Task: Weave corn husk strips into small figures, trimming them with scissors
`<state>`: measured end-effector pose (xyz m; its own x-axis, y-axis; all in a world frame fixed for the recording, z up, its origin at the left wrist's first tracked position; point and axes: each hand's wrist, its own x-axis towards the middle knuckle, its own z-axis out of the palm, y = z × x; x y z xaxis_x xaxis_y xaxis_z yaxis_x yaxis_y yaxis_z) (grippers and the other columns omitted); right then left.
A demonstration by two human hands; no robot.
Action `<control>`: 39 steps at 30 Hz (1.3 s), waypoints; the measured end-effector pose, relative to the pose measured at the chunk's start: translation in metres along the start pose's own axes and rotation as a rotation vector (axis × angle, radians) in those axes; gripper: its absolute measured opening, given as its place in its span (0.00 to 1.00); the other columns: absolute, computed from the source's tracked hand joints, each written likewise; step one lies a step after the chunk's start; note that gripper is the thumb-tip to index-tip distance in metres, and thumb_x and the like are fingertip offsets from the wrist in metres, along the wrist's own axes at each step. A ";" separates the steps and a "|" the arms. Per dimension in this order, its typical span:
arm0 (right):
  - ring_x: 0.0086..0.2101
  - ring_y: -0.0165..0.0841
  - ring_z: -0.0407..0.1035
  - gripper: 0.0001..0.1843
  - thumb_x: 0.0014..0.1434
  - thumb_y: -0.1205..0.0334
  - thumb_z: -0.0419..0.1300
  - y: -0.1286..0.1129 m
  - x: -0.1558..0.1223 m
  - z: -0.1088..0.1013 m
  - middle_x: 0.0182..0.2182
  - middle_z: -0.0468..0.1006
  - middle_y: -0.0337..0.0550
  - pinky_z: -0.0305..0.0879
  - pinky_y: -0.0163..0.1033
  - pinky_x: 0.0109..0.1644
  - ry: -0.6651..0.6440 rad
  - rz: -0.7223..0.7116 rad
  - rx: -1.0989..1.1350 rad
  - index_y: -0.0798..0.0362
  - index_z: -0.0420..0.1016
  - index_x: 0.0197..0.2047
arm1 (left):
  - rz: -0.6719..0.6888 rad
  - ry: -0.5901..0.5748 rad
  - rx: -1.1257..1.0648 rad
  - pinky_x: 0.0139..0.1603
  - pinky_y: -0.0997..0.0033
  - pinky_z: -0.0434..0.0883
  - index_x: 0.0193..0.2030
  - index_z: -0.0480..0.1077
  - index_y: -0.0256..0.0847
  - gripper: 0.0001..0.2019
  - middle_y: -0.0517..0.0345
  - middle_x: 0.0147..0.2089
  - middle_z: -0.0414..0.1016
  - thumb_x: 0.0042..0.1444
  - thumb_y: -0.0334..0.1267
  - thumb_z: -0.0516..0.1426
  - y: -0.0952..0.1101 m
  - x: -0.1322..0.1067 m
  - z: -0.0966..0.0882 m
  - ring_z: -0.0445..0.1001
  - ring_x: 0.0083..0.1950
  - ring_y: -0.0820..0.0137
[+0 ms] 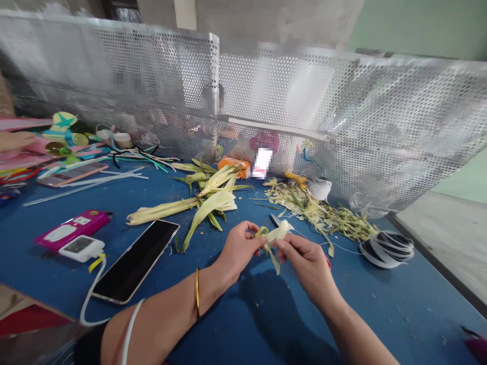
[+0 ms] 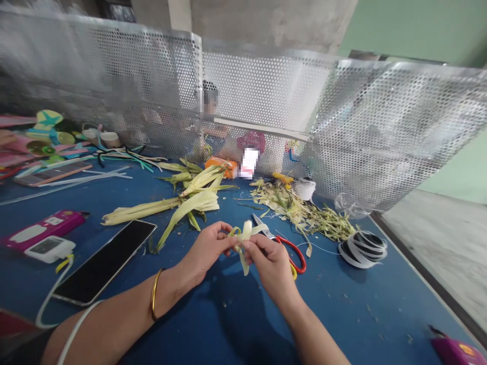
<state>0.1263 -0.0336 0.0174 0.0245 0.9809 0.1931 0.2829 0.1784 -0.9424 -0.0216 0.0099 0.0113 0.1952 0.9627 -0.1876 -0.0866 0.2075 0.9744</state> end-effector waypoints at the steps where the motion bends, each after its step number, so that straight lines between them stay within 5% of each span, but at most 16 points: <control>1: 0.23 0.29 0.61 0.18 0.58 0.50 0.59 0.001 0.000 0.002 0.18 0.68 0.37 0.58 0.35 0.28 0.020 0.013 -0.030 0.52 0.74 0.23 | 0.014 -0.005 0.017 0.23 0.78 0.62 0.32 0.65 0.38 0.08 0.67 0.20 0.69 0.48 0.28 0.61 0.000 0.000 0.000 0.64 0.20 0.78; 10: 0.24 0.28 0.56 0.14 0.51 0.57 0.57 0.003 0.000 0.004 0.19 0.63 0.37 0.51 0.34 0.28 -0.068 0.132 -0.056 0.54 0.70 0.18 | -0.038 -0.014 0.027 0.23 0.79 0.63 0.31 0.65 0.37 0.08 0.65 0.20 0.70 0.49 0.22 0.58 0.005 -0.003 0.004 0.64 0.20 0.79; 16: 0.22 0.27 0.53 0.18 0.53 0.51 0.57 0.000 -0.001 0.005 0.17 0.60 0.35 0.50 0.34 0.26 -0.054 0.165 0.016 0.54 0.70 0.19 | -0.040 -0.009 0.000 0.24 0.79 0.64 0.31 0.65 0.37 0.07 0.63 0.21 0.72 0.50 0.24 0.59 0.004 -0.002 0.002 0.66 0.21 0.77; 30: 0.25 0.30 0.60 0.16 0.52 0.56 0.55 0.009 0.000 0.004 0.20 0.65 0.38 0.54 0.36 0.30 -0.045 0.065 -0.131 0.52 0.66 0.16 | 0.002 -0.018 0.114 0.24 0.79 0.63 0.32 0.64 0.39 0.09 0.66 0.21 0.70 0.47 0.22 0.58 -0.001 -0.002 0.003 0.65 0.21 0.77; 39: 0.23 0.28 0.55 0.18 0.55 0.61 0.54 0.009 -0.004 0.004 0.19 0.58 0.35 0.50 0.36 0.28 0.053 -0.040 -0.345 0.51 0.53 0.16 | 0.141 -0.033 0.322 0.24 0.77 0.62 0.34 0.66 0.41 0.08 0.66 0.22 0.70 0.47 0.35 0.60 -0.009 -0.001 -0.002 0.68 0.23 0.74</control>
<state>0.1245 -0.0355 0.0069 0.0544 0.9667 0.2501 0.5917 0.1706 -0.7879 -0.0231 0.0077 0.0028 0.2351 0.9707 -0.0491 0.1965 0.0020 0.9805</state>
